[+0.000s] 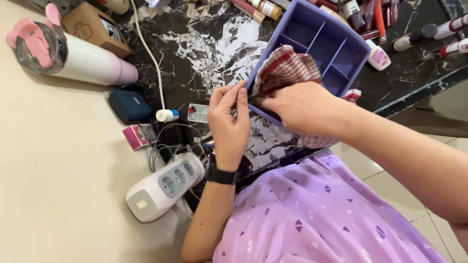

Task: The person sprays a purple plastic organizer with a cleaning solution and wipes its compartments and sides with a cloth. The organizer is rotated and cleaned thoroughly on a cluttered countertop.

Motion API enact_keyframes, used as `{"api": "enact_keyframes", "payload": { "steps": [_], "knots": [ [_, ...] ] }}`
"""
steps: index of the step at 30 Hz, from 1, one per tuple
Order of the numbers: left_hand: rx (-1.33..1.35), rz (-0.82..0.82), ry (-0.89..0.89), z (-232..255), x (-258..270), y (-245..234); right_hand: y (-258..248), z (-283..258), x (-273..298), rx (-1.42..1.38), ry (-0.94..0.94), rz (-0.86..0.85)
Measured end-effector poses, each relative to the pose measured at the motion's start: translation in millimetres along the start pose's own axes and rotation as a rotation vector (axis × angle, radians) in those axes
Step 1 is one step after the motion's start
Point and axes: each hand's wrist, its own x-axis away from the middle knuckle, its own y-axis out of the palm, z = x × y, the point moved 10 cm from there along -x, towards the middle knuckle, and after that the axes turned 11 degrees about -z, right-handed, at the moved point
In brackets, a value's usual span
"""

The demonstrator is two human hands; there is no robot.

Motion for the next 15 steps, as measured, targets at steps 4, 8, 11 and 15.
{"api": "enact_keyframes", "payload": {
  "steps": [4,8,11,15],
  "knots": [
    [-0.039,0.0,-0.018,7.3,0.4,0.3,-20.4,32.4,49.1,0.1,0.32,-0.322],
    [-0.006,-0.012,-0.03,-5.2,4.7,8.0,-101.1,52.5,109.1,-0.493,0.144,0.816],
    [0.069,0.007,-0.009,-14.5,15.2,17.0,-60.0,-8.7,46.6,-0.329,-0.355,0.916],
    [0.096,0.004,0.018,-15.5,20.0,22.3,-41.1,-6.1,17.0,-0.277,0.078,0.57]
  ]
}}
